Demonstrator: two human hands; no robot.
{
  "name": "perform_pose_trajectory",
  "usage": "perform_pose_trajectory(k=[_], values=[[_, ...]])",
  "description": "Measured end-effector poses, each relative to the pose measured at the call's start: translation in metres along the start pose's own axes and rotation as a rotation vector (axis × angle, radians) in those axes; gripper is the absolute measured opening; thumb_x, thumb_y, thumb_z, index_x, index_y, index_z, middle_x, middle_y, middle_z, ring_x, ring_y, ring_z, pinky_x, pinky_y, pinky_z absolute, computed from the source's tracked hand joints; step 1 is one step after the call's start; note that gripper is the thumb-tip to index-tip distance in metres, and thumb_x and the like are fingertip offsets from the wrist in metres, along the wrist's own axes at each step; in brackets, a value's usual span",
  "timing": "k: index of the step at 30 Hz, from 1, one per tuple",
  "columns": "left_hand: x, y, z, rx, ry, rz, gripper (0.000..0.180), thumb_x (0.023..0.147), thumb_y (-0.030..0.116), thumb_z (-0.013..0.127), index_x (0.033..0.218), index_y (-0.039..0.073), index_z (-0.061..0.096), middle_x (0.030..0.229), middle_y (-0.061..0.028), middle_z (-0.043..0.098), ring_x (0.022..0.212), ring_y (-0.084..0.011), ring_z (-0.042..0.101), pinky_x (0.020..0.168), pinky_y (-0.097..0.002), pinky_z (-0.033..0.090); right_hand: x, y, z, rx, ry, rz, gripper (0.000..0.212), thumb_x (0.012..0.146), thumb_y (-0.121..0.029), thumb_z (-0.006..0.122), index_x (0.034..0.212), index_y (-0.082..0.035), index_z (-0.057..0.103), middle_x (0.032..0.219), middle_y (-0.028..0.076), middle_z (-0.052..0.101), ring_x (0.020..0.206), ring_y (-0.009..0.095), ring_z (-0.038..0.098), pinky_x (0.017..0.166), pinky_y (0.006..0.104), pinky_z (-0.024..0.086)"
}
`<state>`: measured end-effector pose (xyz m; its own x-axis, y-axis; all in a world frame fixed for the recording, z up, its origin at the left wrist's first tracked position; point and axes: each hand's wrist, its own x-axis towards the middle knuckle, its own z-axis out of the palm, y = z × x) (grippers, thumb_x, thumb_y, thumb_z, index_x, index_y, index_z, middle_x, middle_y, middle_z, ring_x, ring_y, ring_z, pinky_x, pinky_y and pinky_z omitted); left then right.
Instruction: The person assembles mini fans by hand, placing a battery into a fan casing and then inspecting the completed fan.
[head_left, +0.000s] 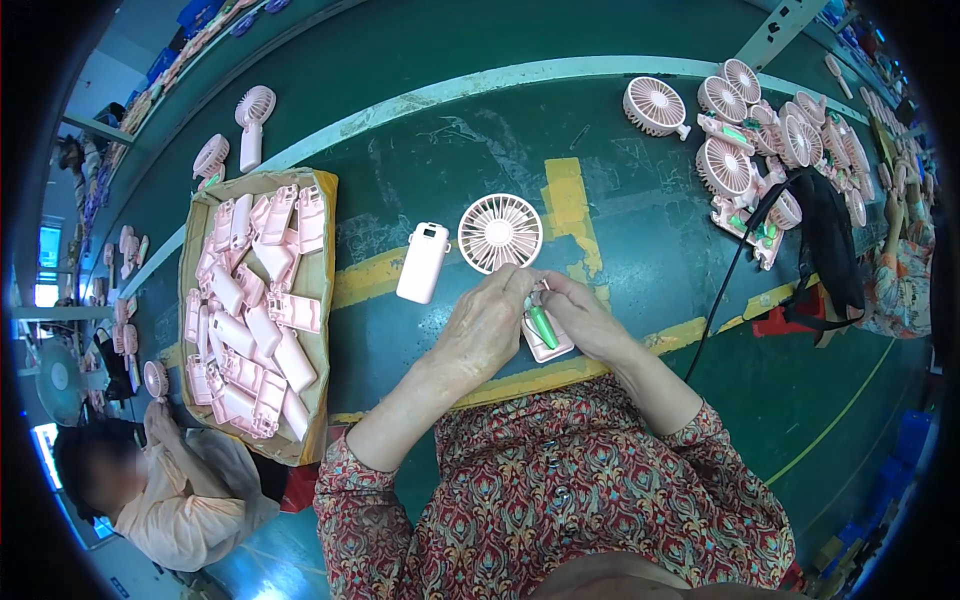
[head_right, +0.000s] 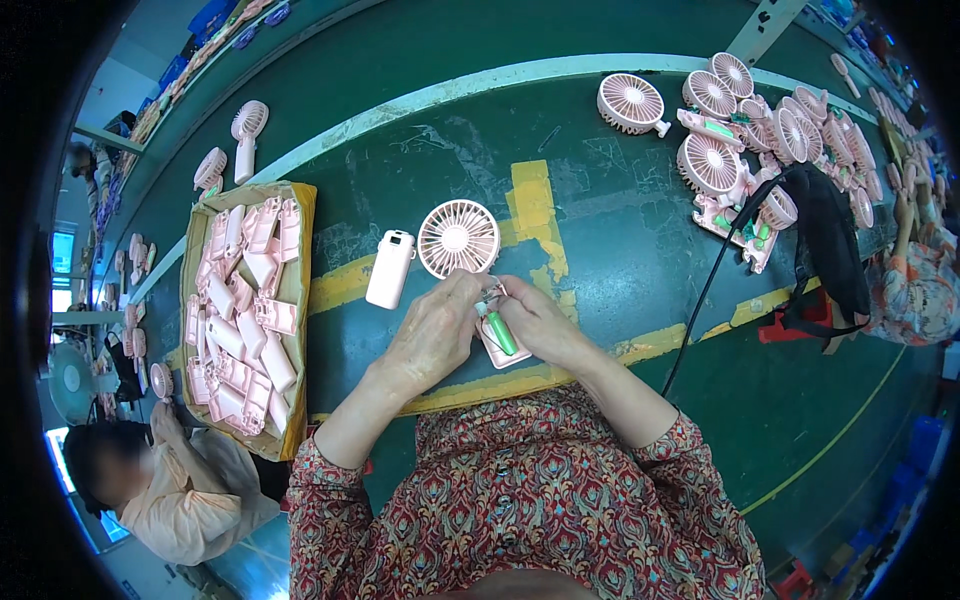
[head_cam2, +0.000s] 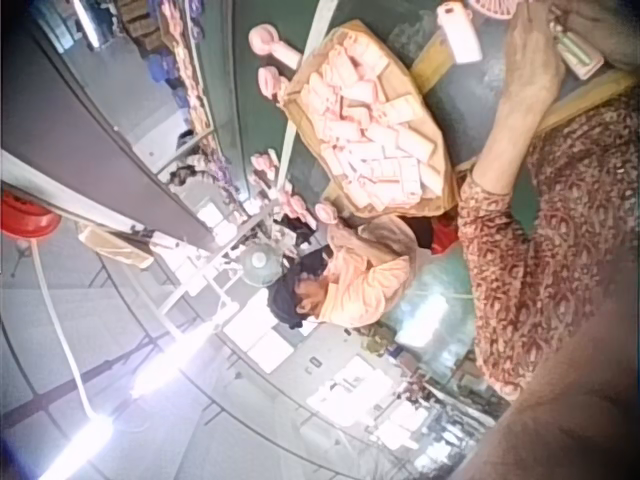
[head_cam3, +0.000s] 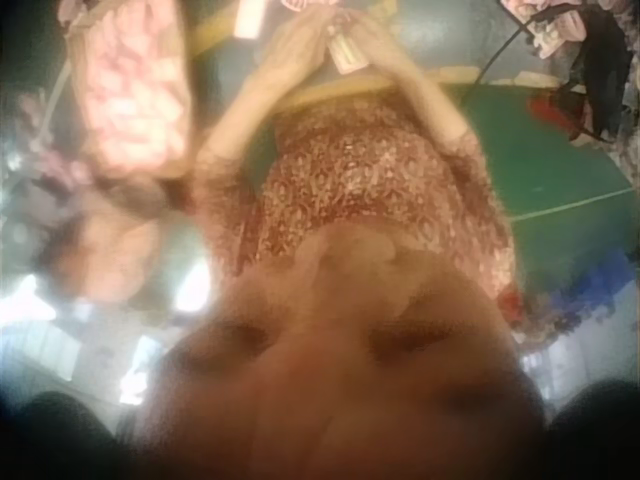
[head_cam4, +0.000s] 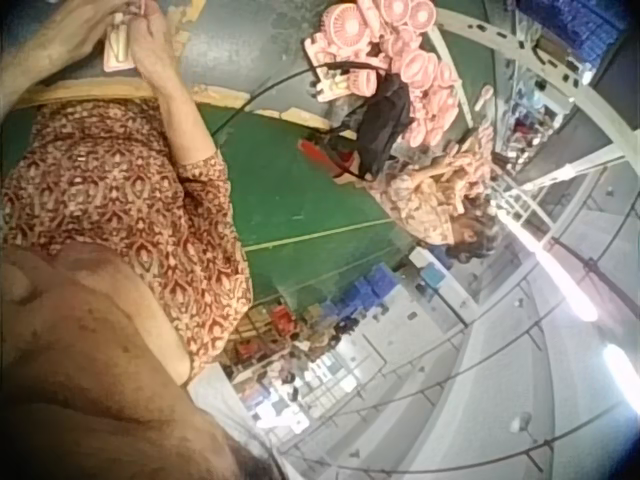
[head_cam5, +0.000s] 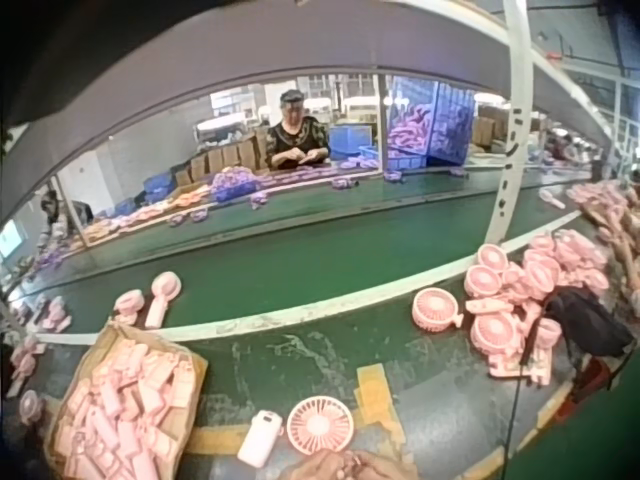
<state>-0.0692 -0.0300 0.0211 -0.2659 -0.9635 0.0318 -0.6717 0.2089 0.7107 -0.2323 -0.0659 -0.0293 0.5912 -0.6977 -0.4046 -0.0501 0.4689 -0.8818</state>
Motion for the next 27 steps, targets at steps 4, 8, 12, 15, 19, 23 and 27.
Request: perform_pose_trajectory(k=[4,8,12,15,19,23,27], values=[[0.000,0.001,-0.001,-0.005,0.008,-0.008,0.036,0.076,-0.010,0.052,0.110,-0.001,0.049,0.099,-0.0198,0.055,0.092,-0.0396,0.057,0.077,-0.0447,0.047,-0.002,-0.003,0.003,-0.162,0.004,-0.011,0.033,0.091,-0.013,0.039,0.120,0.003,0.046,0.096,0.006,0.056,0.085,0.010,0.055,0.074,0.0242,0.046],[-0.002,0.003,-0.003,-0.034,-0.004,-0.042,0.036,0.077,-0.009,0.052,0.112,-0.001,0.048,0.101,-0.0202,0.056,0.094,-0.0396,0.057,0.078,-0.0441,0.047,-0.002,-0.002,-0.003,0.044,-0.067,0.016,0.034,0.093,-0.013,0.042,0.124,0.002,0.044,0.102,0.005,0.056,0.091,0.009,0.054,0.077,0.0229,0.046],[-0.003,0.002,-0.001,-0.051,0.015,-0.047,0.038,0.077,-0.009,0.053,0.114,0.000,0.047,0.100,-0.0205,0.056,0.094,-0.0402,0.057,0.079,-0.0440,0.047,-0.006,-0.010,0.001,0.163,-0.094,0.071,0.039,0.097,-0.022,0.047,0.127,0.003,0.043,0.110,0.006,0.054,0.101,0.009,0.052,0.084,0.0220,0.045],[-0.005,0.004,-0.001,-0.050,0.067,-0.052,0.038,0.077,-0.008,0.053,0.114,0.001,0.048,0.098,-0.0190,0.057,0.091,-0.0368,0.059,0.079,-0.0422,0.049,-0.001,-0.004,0.005,0.036,-0.045,-0.030,0.038,0.097,-0.030,0.047,0.118,0.002,0.047,0.103,0.007,0.059,0.091,0.010,0.058,0.075,0.0233,0.048],[-0.019,-0.005,-0.009,-0.166,0.129,-0.162,0.038,0.077,-0.008,0.054,0.114,0.002,0.049,0.096,-0.0171,0.058,0.087,-0.0318,0.061,0.077,-0.0393,0.050,-0.002,-0.012,0.014,0.183,-0.025,0.076,0.033,0.096,-0.025,0.049,0.117,0.001,0.048,0.104,0.009,0.060,0.089,0.014,0.061,0.075,0.0243,0.052],[-0.037,-0.019,-0.024,0.275,0.417,-0.231,0.042,0.074,0.002,0.064,0.113,0.000,0.051,0.109,-0.0187,0.054,0.098,-0.0361,0.055,0.082,-0.0424,0.046,-0.002,-0.013,0.020,0.209,0.090,0.093,0.027,0.096,-0.022,0.047,0.111,0.001,0.049,0.099,0.013,0.062,0.083,0.018,0.064,0.071,0.0255,0.054],[-0.043,-0.039,-0.015,0.434,0.415,-0.325,0.054,0.072,0.014,0.071,0.117,-0.003,0.047,0.115,-0.0201,0.051,0.103,-0.0364,0.050,0.087,-0.0431,0.043,-0.002,-0.011,0.023,0.300,0.135,0.040,0.027,0.096,-0.020,0.046,0.112,0.002,0.047,0.100,0.015,0.062,0.087,0.019,0.064,0.075,0.0266,0.054]])
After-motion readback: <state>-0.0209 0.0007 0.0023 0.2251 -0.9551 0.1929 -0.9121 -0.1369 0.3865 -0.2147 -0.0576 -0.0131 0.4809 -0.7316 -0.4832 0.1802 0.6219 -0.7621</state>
